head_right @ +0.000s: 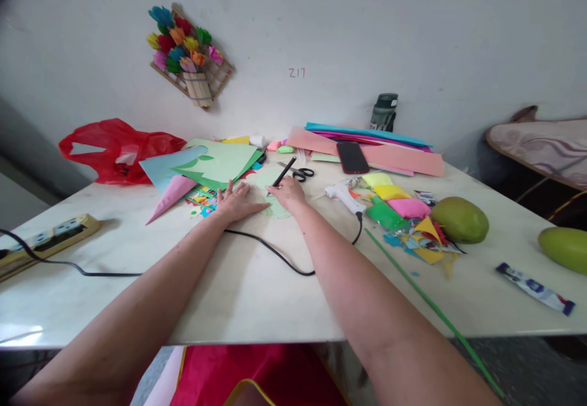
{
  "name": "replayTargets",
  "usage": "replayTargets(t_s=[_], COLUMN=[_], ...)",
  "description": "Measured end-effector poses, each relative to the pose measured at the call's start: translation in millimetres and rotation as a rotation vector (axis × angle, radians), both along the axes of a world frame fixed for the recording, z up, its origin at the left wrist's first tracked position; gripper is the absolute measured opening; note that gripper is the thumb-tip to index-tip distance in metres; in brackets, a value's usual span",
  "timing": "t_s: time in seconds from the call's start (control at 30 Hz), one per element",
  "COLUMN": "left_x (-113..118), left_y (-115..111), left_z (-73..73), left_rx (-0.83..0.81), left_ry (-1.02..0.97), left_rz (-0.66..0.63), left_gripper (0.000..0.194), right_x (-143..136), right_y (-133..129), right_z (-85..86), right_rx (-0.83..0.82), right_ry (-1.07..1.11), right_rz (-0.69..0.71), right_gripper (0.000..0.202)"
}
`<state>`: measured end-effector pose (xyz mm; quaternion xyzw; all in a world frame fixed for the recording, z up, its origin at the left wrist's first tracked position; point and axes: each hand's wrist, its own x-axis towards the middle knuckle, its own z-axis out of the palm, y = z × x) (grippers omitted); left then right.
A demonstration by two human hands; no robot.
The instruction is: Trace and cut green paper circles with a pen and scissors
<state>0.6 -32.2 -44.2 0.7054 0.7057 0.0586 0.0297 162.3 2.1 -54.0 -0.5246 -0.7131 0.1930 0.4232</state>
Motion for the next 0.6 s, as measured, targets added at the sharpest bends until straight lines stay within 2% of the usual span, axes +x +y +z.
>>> replayTargets(t_s=[0.6], left_x=[-1.5], left_y=[2.1], left_z=[-2.7], left_rx=[0.004], left_ry=[-0.002], left_rz=[-0.002], left_gripper=[0.094], right_x=[2.1], right_y=[0.7], right_z=[2.3], right_rx=[-0.009], right_ry=[-0.024], right_rz=[-0.070], right_gripper=[0.014])
